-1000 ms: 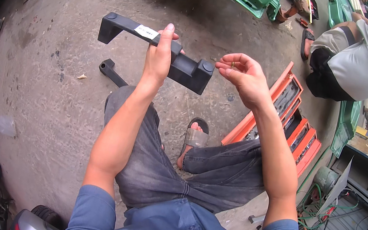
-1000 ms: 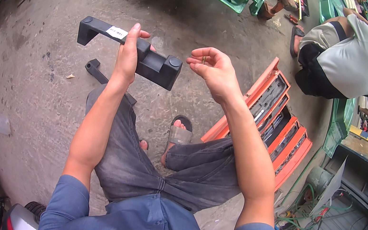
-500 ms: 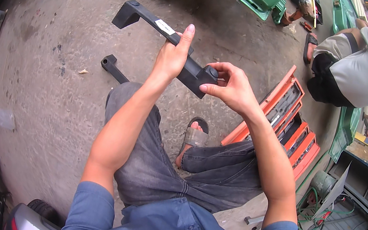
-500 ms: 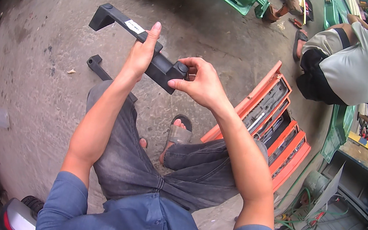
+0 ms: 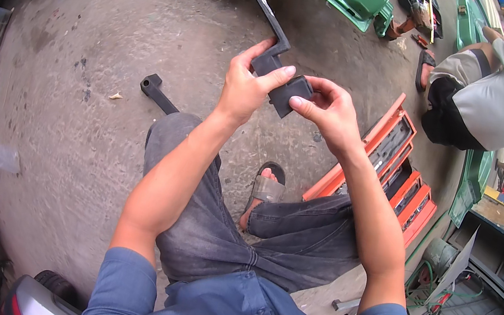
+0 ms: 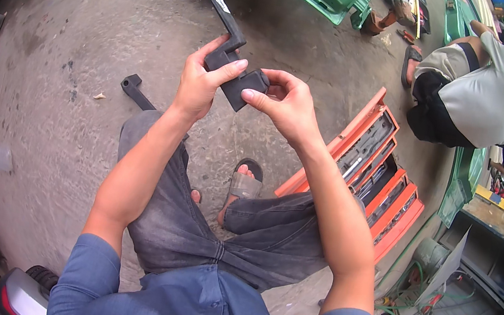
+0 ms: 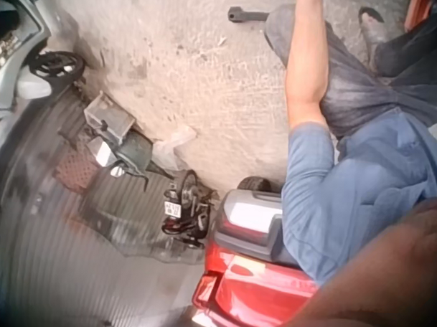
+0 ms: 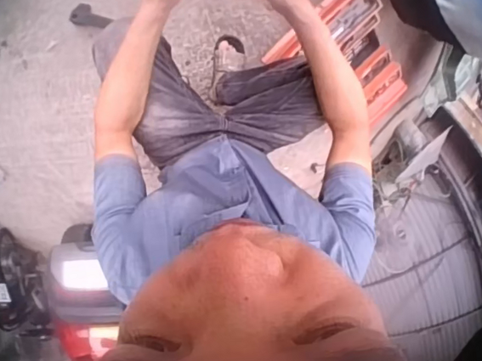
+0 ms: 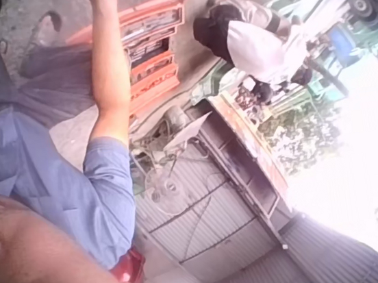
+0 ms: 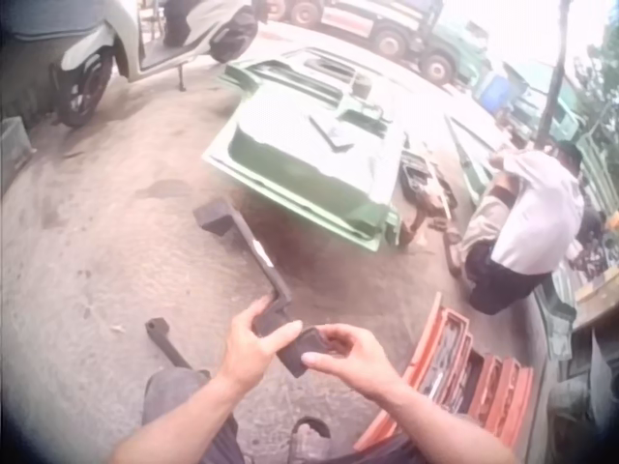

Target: The person assembles plastic automotive components by hand, inserting metal pins into brackets and using pliers to secure fasteners.

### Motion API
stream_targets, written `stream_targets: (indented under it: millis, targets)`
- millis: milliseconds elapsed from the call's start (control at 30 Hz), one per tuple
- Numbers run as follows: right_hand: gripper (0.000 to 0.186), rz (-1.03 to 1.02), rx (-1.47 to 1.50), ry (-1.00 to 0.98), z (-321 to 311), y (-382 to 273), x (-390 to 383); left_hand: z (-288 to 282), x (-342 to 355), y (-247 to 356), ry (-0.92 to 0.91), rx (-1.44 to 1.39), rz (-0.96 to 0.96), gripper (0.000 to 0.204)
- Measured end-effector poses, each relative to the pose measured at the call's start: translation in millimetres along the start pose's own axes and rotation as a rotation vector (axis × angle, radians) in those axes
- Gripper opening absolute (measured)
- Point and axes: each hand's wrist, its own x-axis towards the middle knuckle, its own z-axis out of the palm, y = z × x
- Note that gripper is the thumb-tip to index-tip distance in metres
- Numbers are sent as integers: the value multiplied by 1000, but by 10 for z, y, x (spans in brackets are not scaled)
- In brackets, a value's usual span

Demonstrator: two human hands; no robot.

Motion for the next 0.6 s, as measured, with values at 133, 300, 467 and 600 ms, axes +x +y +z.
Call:
stream_targets:
  millis: [133,300,467,600]
  targets:
    - [66,-267,-302,76,71,104,0,-62,19,-69,35,-211,-116,54]
    - [46,-235,-118,185,-31,70,37,-100,55,-75,131,-184,-95,59]
    - [38,-244,143,392,-16,-155,-13,-4,22,-49,88,-179,-143,67]
    - [26,-506,237,506,-30,-408,6,122,-42,-60,54,-119,-103,62]
